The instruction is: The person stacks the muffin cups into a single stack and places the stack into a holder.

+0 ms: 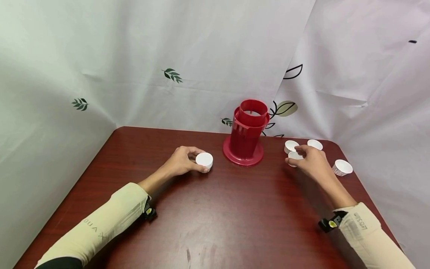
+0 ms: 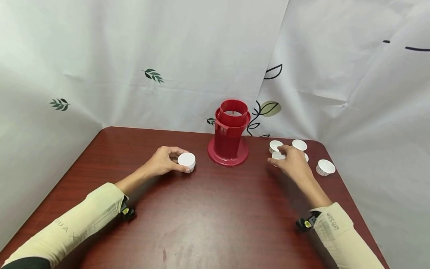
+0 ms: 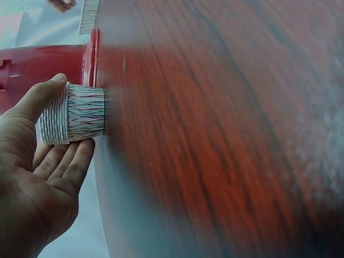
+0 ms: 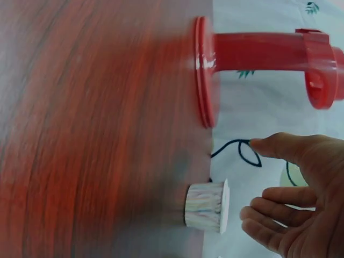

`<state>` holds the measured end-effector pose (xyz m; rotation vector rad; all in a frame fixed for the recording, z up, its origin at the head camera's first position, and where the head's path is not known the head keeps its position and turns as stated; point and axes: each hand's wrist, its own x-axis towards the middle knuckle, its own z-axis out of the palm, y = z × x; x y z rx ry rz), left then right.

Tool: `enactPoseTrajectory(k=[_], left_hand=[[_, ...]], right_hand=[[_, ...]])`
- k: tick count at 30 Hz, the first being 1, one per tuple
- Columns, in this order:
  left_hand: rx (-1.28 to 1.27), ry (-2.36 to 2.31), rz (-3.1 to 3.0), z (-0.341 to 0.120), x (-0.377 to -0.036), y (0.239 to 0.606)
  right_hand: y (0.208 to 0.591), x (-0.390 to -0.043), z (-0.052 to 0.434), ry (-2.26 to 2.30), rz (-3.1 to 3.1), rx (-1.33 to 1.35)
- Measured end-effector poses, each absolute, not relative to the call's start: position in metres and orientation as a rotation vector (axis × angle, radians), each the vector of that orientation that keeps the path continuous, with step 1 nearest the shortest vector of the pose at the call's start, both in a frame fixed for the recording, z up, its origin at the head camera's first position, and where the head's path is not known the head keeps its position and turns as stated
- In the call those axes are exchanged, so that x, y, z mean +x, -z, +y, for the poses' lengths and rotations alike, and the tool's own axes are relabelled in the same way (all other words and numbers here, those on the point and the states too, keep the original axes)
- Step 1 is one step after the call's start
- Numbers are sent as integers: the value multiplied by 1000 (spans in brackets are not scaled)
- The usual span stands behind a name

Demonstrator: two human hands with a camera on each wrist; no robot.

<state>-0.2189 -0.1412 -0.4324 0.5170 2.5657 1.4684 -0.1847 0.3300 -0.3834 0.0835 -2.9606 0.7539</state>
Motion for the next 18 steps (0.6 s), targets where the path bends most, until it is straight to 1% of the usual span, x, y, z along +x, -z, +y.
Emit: enactPoseTrajectory(k=[18], left_hand=[[528, -1484, 2542, -142, -221, 434]], right_hand=[[400, -192, 338, -673, -2896, 93]])
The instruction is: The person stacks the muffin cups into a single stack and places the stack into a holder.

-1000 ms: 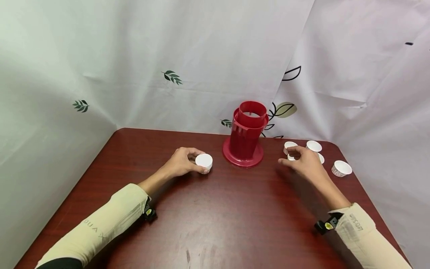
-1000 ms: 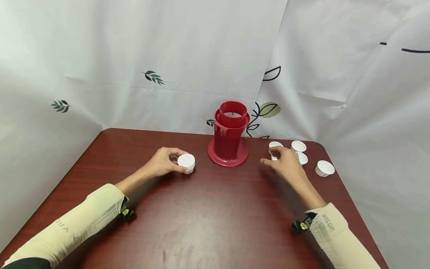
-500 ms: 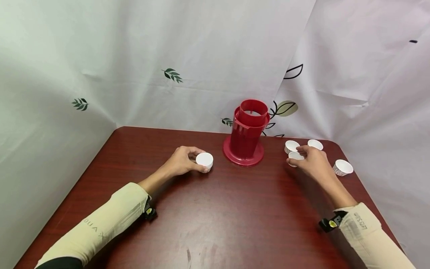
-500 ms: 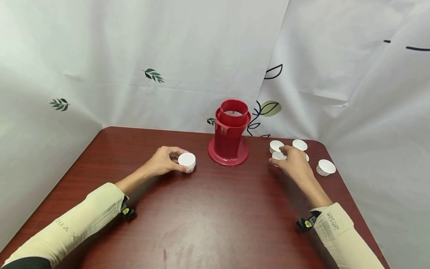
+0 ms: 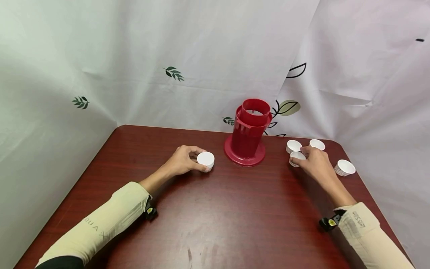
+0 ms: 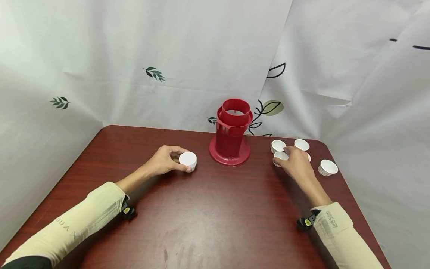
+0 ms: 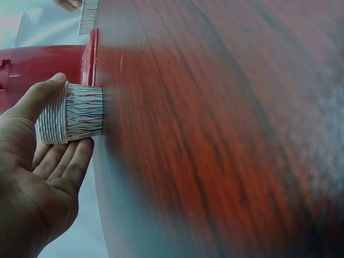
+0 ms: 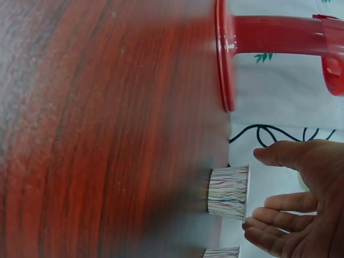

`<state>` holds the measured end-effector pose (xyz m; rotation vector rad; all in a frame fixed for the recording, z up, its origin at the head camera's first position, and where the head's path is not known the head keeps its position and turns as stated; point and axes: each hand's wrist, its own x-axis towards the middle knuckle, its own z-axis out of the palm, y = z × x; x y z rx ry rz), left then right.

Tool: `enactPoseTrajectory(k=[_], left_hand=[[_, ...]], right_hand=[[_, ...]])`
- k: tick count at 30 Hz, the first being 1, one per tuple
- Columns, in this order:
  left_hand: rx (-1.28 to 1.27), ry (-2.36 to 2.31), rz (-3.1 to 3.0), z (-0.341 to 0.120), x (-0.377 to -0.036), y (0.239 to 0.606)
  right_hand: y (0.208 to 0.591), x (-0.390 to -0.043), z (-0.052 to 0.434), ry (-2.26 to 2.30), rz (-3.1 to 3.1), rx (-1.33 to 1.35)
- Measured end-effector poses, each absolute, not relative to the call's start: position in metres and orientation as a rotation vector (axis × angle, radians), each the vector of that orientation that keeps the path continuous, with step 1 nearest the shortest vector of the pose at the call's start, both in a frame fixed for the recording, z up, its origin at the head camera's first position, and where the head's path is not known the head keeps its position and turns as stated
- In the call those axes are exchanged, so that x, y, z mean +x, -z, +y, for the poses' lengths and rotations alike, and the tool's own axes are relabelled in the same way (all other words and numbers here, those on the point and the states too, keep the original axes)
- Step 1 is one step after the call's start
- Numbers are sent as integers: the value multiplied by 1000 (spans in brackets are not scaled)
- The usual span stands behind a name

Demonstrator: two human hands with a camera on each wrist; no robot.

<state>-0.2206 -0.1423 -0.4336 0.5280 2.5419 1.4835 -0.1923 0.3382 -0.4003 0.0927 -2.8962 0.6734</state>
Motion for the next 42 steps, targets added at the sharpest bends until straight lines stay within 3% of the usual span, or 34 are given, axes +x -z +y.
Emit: enactPoseTrajectory(k=[26, 42], left_hand=[[525, -1471, 2551, -143, -220, 434], [529, -1473, 2543, -144, -219, 433]], right_hand=[[412, -195, 336, -784, -2943, -30], [403, -192, 319, -919, -2998, 58]])
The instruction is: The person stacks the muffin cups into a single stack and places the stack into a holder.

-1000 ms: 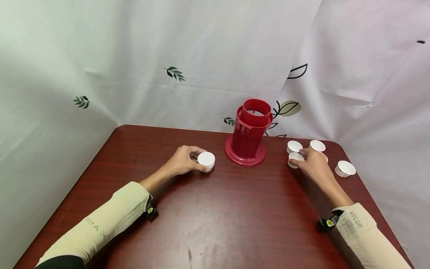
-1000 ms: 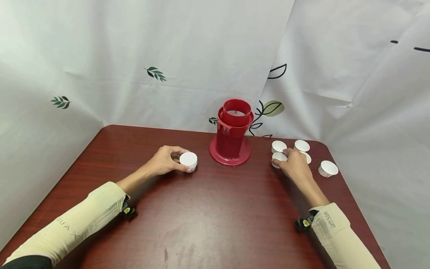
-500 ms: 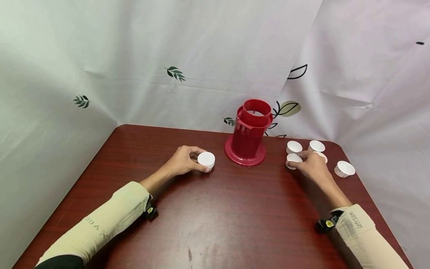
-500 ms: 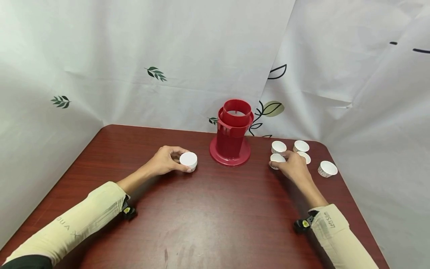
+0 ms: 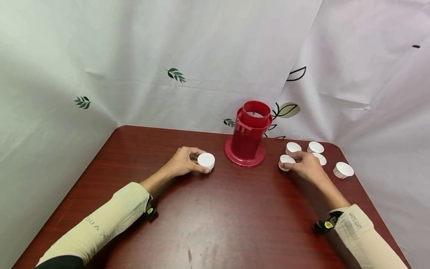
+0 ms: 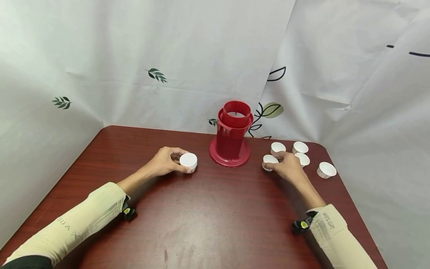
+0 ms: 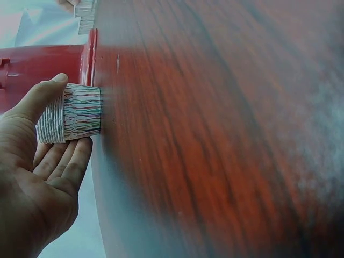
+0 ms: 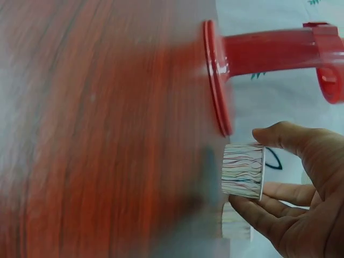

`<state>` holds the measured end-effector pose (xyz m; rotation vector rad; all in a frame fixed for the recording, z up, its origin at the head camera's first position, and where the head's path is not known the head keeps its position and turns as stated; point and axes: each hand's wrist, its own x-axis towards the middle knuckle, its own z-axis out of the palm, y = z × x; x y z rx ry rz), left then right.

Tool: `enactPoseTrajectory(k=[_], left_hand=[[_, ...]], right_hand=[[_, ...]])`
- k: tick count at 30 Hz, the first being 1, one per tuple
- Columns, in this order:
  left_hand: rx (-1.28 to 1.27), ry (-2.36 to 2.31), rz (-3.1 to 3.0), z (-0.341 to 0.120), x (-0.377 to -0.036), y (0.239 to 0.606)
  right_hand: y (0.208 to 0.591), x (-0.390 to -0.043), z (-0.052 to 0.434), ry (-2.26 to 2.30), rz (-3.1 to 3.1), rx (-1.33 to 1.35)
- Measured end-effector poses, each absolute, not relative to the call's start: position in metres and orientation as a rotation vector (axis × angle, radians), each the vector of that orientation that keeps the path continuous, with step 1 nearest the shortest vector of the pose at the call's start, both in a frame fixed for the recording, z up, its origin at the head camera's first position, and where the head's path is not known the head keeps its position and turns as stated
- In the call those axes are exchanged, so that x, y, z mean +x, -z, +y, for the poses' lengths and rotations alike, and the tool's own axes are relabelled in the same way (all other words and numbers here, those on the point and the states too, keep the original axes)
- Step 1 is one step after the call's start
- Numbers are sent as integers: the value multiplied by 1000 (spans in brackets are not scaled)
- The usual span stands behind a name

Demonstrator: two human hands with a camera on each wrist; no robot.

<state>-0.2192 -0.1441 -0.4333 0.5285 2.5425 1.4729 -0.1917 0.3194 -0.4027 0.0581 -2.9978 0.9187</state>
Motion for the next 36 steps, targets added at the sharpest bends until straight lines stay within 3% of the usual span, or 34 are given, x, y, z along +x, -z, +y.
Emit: enactPoseTrajectory(k=[17, 36], left_hand=[[532, -1456, 2547, -145, -220, 435], [542, -1448, 2559, -145, -220, 435]], right_hand=[[387, -187, 273, -1025, -3003, 148], [395, -189, 226, -1142, -3000, 315]])
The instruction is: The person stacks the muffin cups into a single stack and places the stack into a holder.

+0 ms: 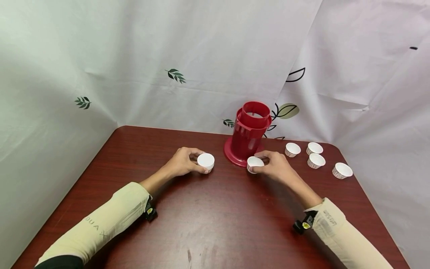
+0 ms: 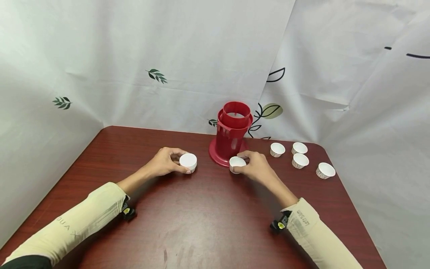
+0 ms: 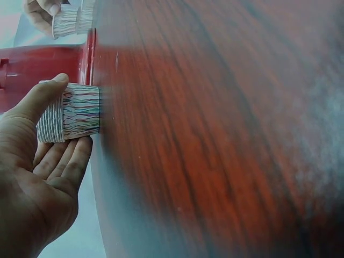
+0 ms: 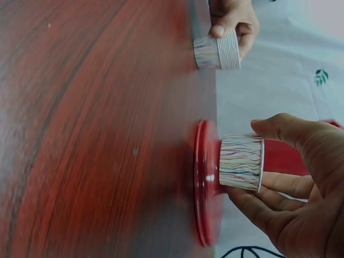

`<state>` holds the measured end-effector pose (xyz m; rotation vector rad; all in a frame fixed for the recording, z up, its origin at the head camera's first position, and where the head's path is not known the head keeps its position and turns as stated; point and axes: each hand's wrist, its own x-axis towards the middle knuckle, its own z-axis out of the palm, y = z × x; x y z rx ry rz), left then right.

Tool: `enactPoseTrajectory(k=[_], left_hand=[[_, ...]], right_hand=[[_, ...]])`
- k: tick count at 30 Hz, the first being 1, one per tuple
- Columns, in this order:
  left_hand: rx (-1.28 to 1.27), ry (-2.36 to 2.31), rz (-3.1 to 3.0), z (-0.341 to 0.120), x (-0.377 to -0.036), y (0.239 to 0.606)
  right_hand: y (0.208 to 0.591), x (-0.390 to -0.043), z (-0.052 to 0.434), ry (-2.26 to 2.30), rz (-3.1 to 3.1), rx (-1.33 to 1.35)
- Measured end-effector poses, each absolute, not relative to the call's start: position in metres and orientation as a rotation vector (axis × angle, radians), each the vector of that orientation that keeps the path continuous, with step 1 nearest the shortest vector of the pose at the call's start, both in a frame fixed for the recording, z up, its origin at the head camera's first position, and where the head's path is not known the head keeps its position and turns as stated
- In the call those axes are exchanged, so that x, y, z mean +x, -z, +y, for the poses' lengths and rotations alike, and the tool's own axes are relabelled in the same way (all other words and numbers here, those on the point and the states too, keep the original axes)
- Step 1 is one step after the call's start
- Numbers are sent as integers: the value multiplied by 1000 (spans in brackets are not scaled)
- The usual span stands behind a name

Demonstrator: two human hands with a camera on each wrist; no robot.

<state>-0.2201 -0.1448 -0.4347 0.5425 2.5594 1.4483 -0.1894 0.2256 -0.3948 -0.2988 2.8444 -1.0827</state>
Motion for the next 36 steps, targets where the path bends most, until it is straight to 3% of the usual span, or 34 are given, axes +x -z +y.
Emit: enactPoseTrajectory(k=[36], left_hand=[[547, -1437, 2574, -144, -220, 437]], right_hand=[[381, -189, 155, 1269, 2761, -483]])
